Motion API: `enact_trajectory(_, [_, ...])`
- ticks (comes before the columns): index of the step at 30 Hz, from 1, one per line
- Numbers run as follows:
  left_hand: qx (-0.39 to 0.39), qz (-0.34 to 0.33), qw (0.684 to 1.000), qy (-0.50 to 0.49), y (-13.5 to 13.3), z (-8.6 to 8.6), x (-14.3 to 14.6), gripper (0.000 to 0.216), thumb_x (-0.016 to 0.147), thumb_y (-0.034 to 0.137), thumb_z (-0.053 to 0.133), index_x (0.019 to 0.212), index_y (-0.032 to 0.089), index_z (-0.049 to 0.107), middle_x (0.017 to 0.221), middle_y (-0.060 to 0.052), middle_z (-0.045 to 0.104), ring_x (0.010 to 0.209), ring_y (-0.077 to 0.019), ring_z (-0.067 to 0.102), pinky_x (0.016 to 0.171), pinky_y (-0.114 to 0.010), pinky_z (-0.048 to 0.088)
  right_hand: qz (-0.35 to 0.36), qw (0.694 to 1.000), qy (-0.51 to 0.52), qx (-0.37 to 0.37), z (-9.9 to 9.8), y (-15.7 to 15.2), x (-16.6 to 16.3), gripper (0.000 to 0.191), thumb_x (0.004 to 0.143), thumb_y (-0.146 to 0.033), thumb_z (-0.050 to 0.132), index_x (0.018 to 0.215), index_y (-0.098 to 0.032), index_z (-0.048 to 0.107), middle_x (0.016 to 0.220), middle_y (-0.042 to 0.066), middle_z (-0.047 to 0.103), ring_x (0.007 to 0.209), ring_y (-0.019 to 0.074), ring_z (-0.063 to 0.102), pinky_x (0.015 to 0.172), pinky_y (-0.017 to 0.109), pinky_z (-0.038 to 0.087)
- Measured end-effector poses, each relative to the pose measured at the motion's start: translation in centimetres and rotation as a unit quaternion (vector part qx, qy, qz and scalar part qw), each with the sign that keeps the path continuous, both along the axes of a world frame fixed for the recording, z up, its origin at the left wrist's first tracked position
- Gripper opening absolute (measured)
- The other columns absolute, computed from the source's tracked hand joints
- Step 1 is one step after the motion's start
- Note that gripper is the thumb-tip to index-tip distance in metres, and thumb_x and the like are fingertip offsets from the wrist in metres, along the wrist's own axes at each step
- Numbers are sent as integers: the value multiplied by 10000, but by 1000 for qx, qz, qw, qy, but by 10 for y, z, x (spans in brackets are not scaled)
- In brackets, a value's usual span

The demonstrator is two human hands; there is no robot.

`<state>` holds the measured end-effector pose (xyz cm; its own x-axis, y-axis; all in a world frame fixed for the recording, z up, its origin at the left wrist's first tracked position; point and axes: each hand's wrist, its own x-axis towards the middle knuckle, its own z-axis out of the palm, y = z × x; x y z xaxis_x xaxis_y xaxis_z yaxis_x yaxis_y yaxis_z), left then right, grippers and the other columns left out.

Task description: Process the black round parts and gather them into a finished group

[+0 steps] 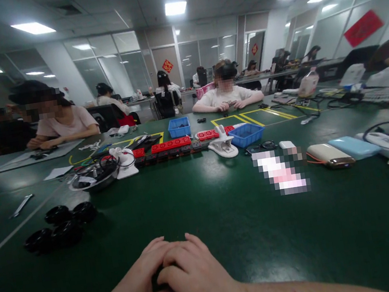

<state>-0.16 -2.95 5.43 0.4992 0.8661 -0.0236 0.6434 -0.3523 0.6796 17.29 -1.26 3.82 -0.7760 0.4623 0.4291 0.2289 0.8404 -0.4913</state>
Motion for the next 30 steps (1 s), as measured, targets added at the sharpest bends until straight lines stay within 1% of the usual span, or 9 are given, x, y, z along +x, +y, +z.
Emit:
enact_trajectory(5, [61, 24, 997, 42, -4, -5, 4, 410, 588, 152, 624, 980, 211, 521, 997, -21, 600, 983, -221, 536, 1054, -494, 165, 1, 999, 44, 19, 2, 1, 1, 254, 750, -211, 524, 1002, -186, 522, 1022, 45, 578, 1000, 183, 502, 1011, 428, 264])
enact_trajectory(8, [101, 62, 990, 72, -8, -12, 9, 389, 549, 204, 632, 918, 174, 513, 942, -59, 585, 940, -256, 537, 1030, -537, 175, -16, 996, 86, 10, 5, 0, 3, 356, 748, -238, 533, 1095, -169, 492, 1066, 77, 549, 991, 207, 490, 938, 412, 345])
enact_trajectory(14, [94, 74, 990, 75, -8, -18, 11, 240, 560, 153, 570, 797, 158, 531, 804, -39, 559, 825, -231, 537, 978, -534, 246, -48, 996, 65, -34, 5, 0, 2, 308, 755, -248, 538, 1049, -160, 516, 976, 86, 559, 880, 209, 505, 769, 367, 427])
enact_trajectory(17, [94, 44, 994, 31, -4, -22, 5, 226, 553, 131, 582, 771, 173, 540, 778, -10, 546, 781, -201, 525, 931, -470, 318, -19, 996, 88, -14, 2, 2, 1, 238, 770, -206, 513, 1006, -175, 509, 923, 62, 575, 842, 180, 518, 743, 329, 435])
enact_trajectory(19, [89, 11, 996, -17, -2, -22, 2, 192, 565, 134, 616, 734, 182, 539, 761, 8, 544, 752, -181, 520, 828, -372, 397, 11, 993, 118, 11, 2, 4, 1, 238, 765, -179, 516, 1002, -183, 495, 915, 53, 582, 845, 168, 528, 740, 305, 442])
enact_trajectory(22, [71, -20, 993, -91, -1, -17, 0, 198, 556, 103, 665, 678, 182, 531, 727, 29, 535, 717, -156, 526, 682, -260, 419, 46, 984, 164, 46, 3, 6, 1, 255, 770, -152, 508, 1021, -183, 475, 918, 55, 582, 864, 157, 539, 746, 280, 452])
enact_trajectory(25, [30, -15, 990, -135, -3, -11, 0, 298, 594, 137, 721, 847, 198, 574, 815, 19, 574, 772, -165, 553, 694, -254, 445, 69, 979, 181, 62, 5, 6, 3, 253, 788, -128, 447, 1036, -179, 460, 916, 58, 581, 905, 150, 548, 810, 289, 443])
enact_trajectory(27, [9, -10, 992, -125, -4, -10, -2, 461, 643, 193, 729, 1062, 221, 537, 996, -16, 600, 911, -203, 560, 823, -325, 447, 65, 984, 153, 57, 8, 5, 4, 293, 767, -86, 415, 1039, -188, 455, 933, 48, 593, 946, 145, 552, 935, 345, 377])
enact_trajectory(30, [20, -6, 999, -48, -3, -13, -5, 594, 701, 146, 646, 1240, 236, 412, 1232, -54, 540, 1126, -246, 483, 1037, -492, 246, 37, 995, 88, 19, 10, 4, 5, 344, 734, -70, 423, 1051, -203, 442, 984, 34, 607, 986, 155, 551, 1048, 438, 223])
